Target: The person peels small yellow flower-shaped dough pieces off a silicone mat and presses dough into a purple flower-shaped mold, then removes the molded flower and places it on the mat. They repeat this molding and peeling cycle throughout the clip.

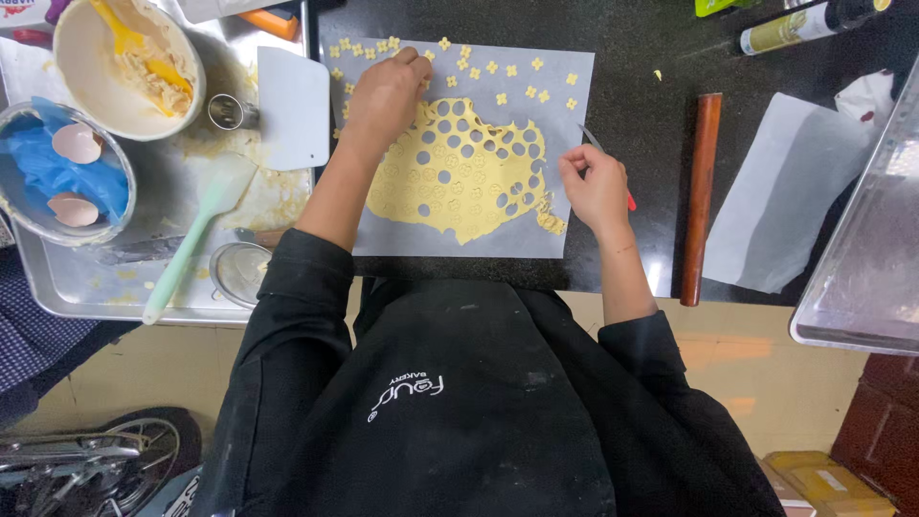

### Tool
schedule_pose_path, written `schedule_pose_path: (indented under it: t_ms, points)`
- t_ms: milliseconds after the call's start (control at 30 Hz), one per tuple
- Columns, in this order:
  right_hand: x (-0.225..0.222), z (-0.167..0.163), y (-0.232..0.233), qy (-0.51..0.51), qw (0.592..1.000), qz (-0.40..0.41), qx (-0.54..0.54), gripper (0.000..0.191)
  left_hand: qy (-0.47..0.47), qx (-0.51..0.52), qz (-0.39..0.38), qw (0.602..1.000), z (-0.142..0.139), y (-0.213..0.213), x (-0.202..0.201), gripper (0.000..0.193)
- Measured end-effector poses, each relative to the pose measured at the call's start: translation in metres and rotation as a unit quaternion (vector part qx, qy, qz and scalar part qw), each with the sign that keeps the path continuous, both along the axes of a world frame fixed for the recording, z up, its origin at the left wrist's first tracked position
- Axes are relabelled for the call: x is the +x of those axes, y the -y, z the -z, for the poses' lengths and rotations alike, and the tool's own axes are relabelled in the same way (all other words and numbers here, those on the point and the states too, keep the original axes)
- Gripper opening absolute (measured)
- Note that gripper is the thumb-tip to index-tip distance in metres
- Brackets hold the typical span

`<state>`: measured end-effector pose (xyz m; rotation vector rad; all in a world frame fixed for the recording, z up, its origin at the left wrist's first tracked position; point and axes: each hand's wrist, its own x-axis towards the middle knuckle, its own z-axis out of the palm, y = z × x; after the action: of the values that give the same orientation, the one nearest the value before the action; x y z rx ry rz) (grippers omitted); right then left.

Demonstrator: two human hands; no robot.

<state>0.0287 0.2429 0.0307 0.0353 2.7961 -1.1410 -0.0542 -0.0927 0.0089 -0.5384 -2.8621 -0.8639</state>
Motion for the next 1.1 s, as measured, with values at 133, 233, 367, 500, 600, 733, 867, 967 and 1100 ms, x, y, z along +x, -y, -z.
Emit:
schedule_pose_path:
  t_ms: [133,233,367,500,600,733,867,967,1100]
  points:
    - [-0.003,0.01,-0.003,0.004,1.0,0.001,0.005,0.01,0.015,-0.02,-0.005,1.0,0.002,-0.002,-0.001,0.012]
    - [-0.008,0.011,-0.003,0.013,1.0,0.008,-0.009,0.009,-0.003,-0.043,0.003,0.999,0.003,-0.003,-0.003,0.011]
    - [-0.01,0.008,-0.01,0.036,0.999,0.022,0.007,0.01,-0.017,-0.076,0.021,0.997,0.004,-0.004,-0.004,0.008]
    - [-0.007,0.008,-0.02,0.038,0.999,0.035,0.008,0.01,-0.038,-0.074,0.047,0.995,-0.002,-0.014,-0.001,0.018]
    - [-0.005,0.012,-0.024,0.018,1.0,0.024,0.001,0.01,0.051,0.109,0.032,0.992,-0.005,-0.057,0.029,0.008]
    - [-0.008,0.017,-0.019,0.03,1.0,0.008,0.003,0.011,0.163,0.219,0.064,0.96,-0.006,-0.125,0.074,0.009]
    - [-0.008,0.014,-0.004,-0.023,0.998,-0.05,-0.008,0.011,0.162,0.267,0.1,0.945,0.001,-0.14,0.108,0.011]
    - [-0.004,0.009,0.016,-0.031,0.996,-0.082,-0.008,0.011,0.147,0.196,0.069,0.967,0.006,-0.121,0.13,0.01]
    - [-0.004,0.008,0.055,-0.022,0.993,-0.12,0.003,0.019,0.134,0.177,-0.045,0.974,0.01,-0.086,0.138,0.008]
